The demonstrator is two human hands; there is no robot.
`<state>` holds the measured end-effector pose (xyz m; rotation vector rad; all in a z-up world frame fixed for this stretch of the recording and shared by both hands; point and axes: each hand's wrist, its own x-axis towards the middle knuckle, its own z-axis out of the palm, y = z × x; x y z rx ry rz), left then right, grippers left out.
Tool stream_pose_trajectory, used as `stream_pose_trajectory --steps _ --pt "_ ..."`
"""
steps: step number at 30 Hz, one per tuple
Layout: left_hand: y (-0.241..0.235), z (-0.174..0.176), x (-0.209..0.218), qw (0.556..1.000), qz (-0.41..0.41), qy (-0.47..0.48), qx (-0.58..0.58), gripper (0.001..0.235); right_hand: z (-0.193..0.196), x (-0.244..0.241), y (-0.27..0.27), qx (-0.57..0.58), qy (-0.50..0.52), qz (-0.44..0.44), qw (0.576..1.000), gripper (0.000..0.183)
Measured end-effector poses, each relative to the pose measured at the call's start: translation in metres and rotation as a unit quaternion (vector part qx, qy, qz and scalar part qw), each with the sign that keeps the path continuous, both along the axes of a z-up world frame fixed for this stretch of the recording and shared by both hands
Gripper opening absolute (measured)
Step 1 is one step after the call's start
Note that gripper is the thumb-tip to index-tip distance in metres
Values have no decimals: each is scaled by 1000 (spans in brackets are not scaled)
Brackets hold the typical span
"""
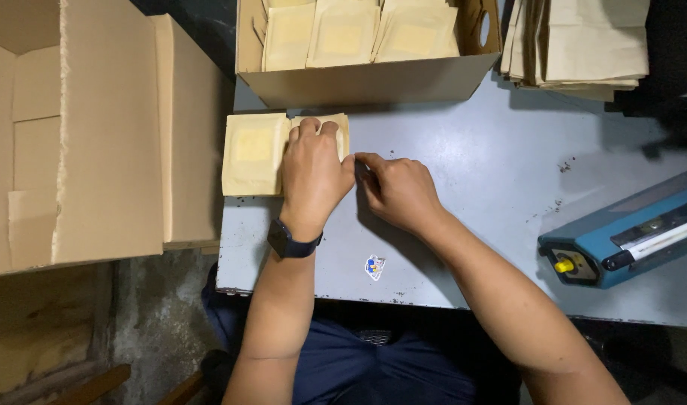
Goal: Sealing small coffee bags using a manual heat sealer and organizing them into a box.
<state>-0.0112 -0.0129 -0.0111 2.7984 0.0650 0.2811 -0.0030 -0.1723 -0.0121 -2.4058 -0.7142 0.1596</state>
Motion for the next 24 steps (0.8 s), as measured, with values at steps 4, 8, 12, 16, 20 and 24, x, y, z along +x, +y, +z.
stream_pose_trajectory --steps 4,8,12,16,20,24 --pt "2 -4 1 1000 0 0 -5 47 0 1 0 2 2 2 1000 37" --pt "3 -2 1 1000 3 6 -6 48 -1 2 -1 0 -4 4 1000 37" --pt "3 -3 2 1000 4 2 -10 48 2 2 -1 5 -2 11 1000 36" --pt "5 -6 3 1000 2 -3 -17 46 1 2 -1 9 -5 10 1000 35" --pt "7 -9 4 1000 5 3 -21 45 -1 3 -1 9 0 11 1000 35" --pt "8 -2 2 999 1 17 -36 43 -3 3 -1 15 -6 13 1000 34"
